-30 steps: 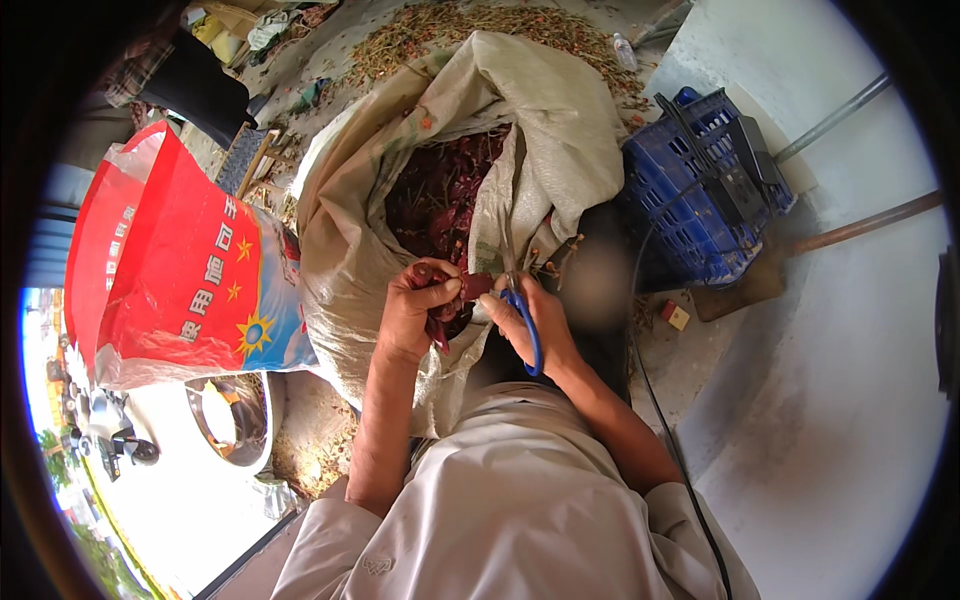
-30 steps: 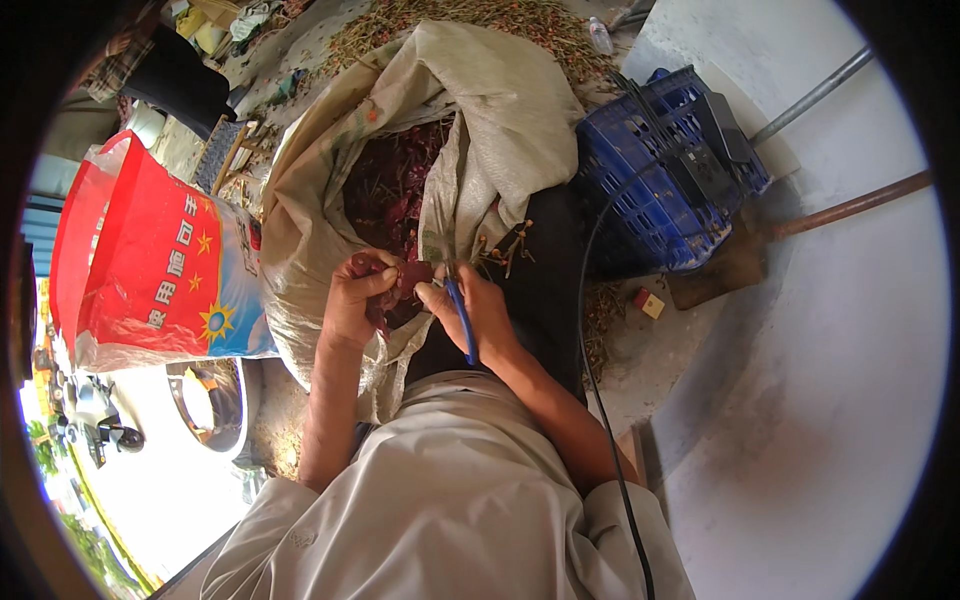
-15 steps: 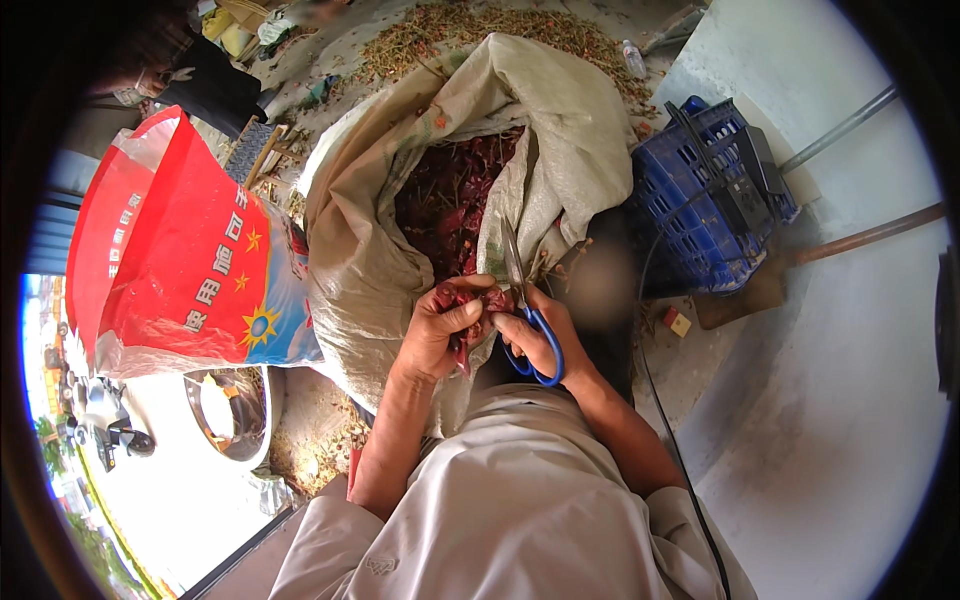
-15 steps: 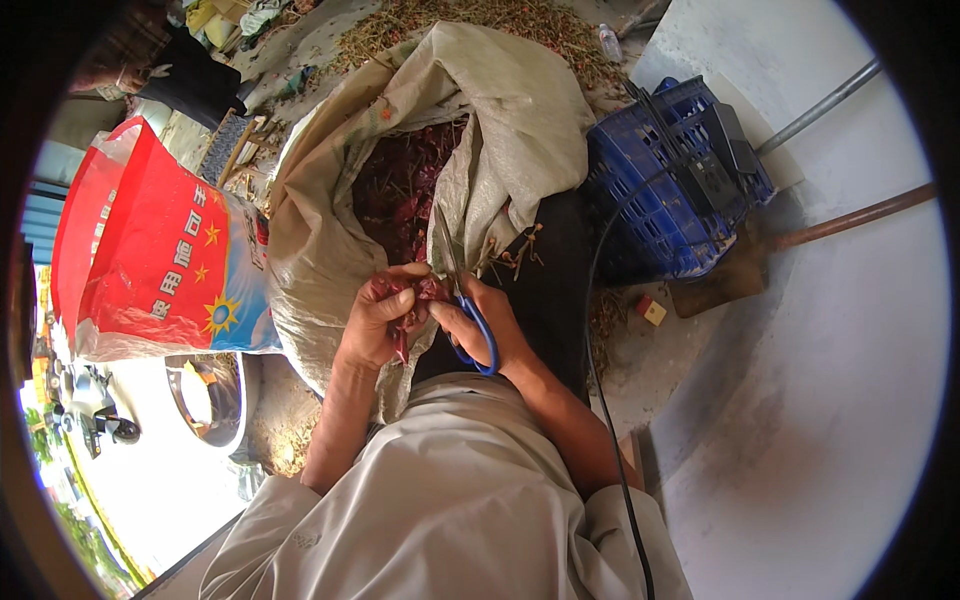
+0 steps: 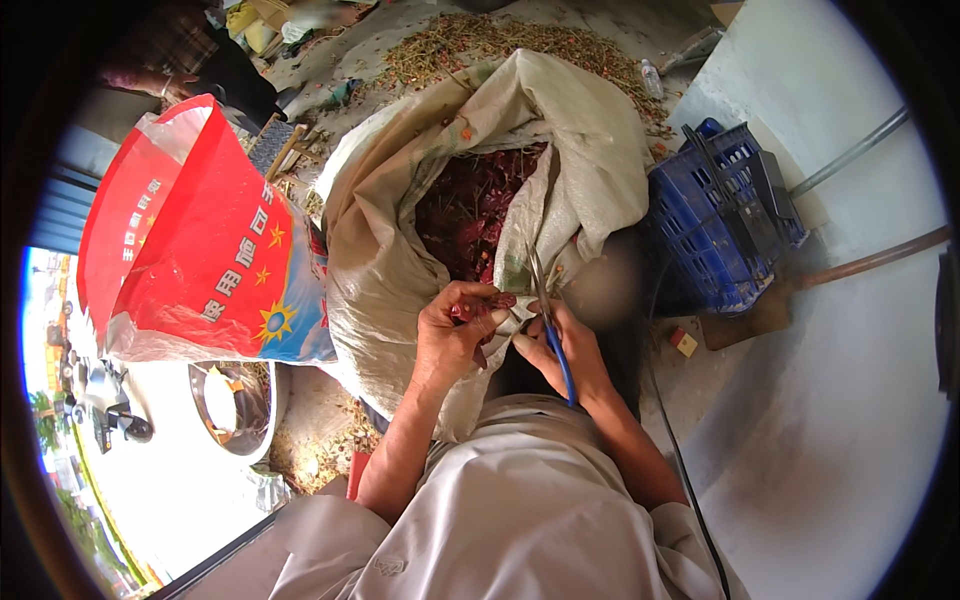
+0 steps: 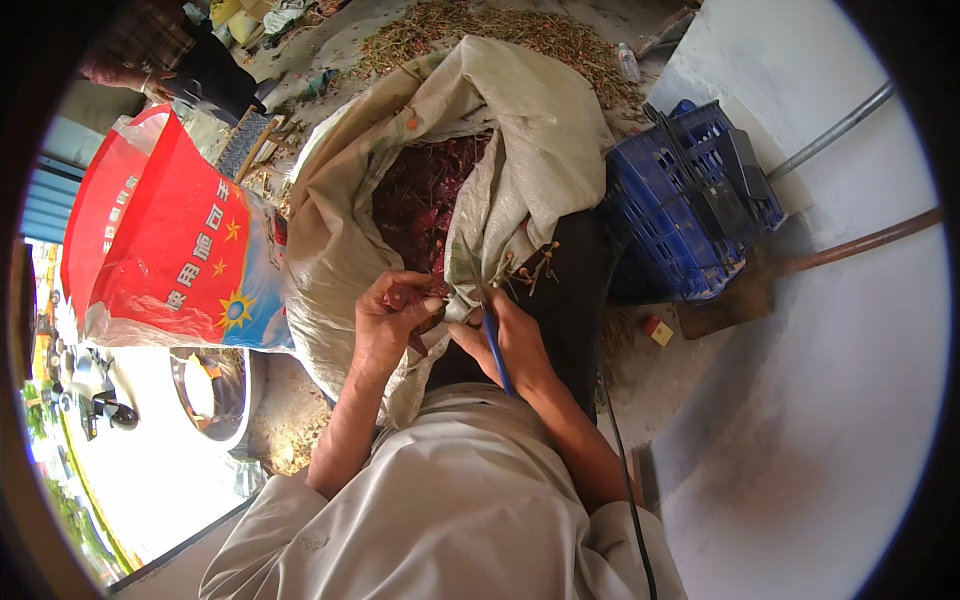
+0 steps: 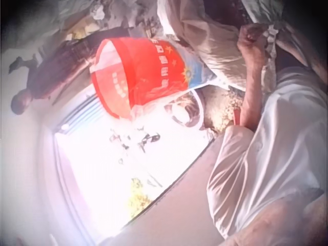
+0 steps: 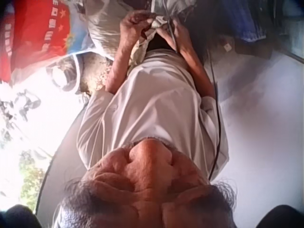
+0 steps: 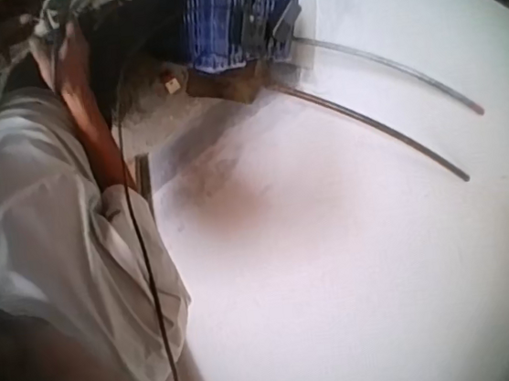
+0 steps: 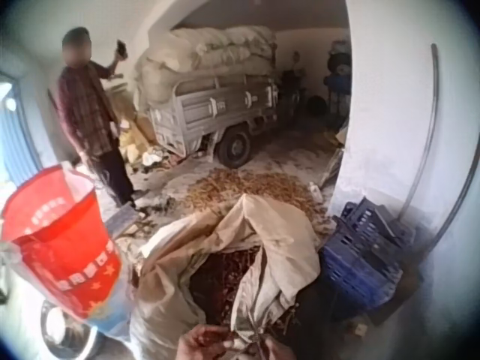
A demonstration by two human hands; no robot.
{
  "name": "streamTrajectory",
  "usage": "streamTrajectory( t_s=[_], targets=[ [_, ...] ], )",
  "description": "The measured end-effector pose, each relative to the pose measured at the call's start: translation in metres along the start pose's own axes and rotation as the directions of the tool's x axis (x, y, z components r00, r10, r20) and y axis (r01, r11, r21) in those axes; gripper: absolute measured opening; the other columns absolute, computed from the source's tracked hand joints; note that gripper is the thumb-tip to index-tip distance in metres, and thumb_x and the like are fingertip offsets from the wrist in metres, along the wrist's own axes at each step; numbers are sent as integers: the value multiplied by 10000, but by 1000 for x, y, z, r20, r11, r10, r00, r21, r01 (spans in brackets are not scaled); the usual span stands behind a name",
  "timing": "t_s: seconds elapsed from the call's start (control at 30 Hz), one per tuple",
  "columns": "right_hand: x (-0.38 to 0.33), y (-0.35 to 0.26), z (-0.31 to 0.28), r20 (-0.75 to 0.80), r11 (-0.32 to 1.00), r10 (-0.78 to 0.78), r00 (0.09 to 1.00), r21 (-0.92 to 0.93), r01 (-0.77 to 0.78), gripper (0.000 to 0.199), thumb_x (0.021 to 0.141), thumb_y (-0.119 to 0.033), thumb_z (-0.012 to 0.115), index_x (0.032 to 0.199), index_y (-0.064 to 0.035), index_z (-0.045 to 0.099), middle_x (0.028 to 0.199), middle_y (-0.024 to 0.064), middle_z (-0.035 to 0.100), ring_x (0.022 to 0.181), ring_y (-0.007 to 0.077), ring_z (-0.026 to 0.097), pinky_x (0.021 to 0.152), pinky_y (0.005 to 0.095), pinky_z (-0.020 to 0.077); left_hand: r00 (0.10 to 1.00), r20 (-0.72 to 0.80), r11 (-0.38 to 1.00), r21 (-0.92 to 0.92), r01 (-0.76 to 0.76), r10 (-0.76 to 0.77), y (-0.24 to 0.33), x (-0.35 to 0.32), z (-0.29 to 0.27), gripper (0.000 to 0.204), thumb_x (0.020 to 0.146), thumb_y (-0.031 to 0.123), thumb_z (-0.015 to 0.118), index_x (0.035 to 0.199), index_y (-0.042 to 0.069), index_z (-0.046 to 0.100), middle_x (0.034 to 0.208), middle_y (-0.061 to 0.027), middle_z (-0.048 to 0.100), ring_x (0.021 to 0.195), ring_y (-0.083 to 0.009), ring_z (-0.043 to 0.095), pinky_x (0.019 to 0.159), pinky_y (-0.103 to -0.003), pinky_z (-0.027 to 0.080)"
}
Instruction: The person uses scissors to trim the stems off dried red chili peppers taken from a large sack and places the trimmed peppers into a red plastic bag. The person repeats this process throughout the clip.
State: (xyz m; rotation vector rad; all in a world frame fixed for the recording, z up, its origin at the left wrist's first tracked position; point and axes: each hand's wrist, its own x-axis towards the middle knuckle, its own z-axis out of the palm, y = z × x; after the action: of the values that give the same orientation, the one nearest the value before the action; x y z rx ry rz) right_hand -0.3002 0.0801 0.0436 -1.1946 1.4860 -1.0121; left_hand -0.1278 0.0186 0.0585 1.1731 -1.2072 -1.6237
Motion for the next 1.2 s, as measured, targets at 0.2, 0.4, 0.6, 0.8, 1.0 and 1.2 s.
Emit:
streamTrajectory(
  t_s=[0.2, 0.4, 0.6, 0.8, 1.0, 1.2],
  targets=[
    [-7, 1, -1, -10, 996, 27, 1000, 86, -26, 379, 857, -148, 737, 1162, 2, 568, 747, -41, 528, 656, 49, 471, 612, 211, 407, 999, -15, 983, -178, -49, 48, 7, -3, -3, 257, 838, 50, 750, 1075, 31, 652, 909, -53, 719, 612, -58, 557, 482, -206, 458],
    [-13, 50, -7, -111, 996, -1, 994, 85, 11, 320, 878, -182, 727, 1127, -39, 585, 784, -24, 540, 687, 54, 492, 634, 220, 433, 991, -81, 876, -463, -136, 111, 46, 5, -25, 235, 783, 59, 712, 977, 9, 589, 873, -140, 652, 644, -166, 569, 580, -283, 482],
    [-13, 53, -7, -81, 993, 0, 997, 118, 10, 357, 889, -234, 723, 1141, -32, 571, 811, 5, 543, 712, 77, 497, 646, 239, 436, 979, -121, 850, -486, -203, 164, 99, -1, -54, 263, 700, 46, 661, 953, -8, 611, 921, -143, 664, 733, -187, 624, 662, -288, 514],
    [-15, 47, -6, -65, 982, 30, 997, 189, -17, 361, 891, -240, 711, 1148, -30, 570, 810, 17, 554, 715, 88, 518, 655, 254, 446, 822, -289, 791, -248, -560, 491, 168, -9, -81, 267, 715, -29, 604, 981, -20, 611, 930, -147, 666, 806, -201, 647, 672, -291, 526],
    [-15, 54, -11, -101, 995, 3, 995, 99, 7, 379, 869, -271, 725, 1141, -43, 592, 809, 32, 579, 731, 120, 555, 684, 282, 470, 403, -386, 543, 392, -742, 830, 263, -21, -127, 238, 789, -87, 597, 1011, -31, 664, 977, -135, 709, 816, -173, 684, 654, -254, 562],
    [-13, 50, -9, -89, 997, -7, 996, 77, 14, 411, 861, -269, 756, 1164, -41, 596, 783, 13, 594, 695, 85, 562, 642, 262, 474, 274, -130, 115, 991, 67, 953, 328, -9, -235, 250, 912, 151, 674, 1138, 44, 678, 959, -22, 714, 735, -49, 641, 428, -193, 442]
  ],
)
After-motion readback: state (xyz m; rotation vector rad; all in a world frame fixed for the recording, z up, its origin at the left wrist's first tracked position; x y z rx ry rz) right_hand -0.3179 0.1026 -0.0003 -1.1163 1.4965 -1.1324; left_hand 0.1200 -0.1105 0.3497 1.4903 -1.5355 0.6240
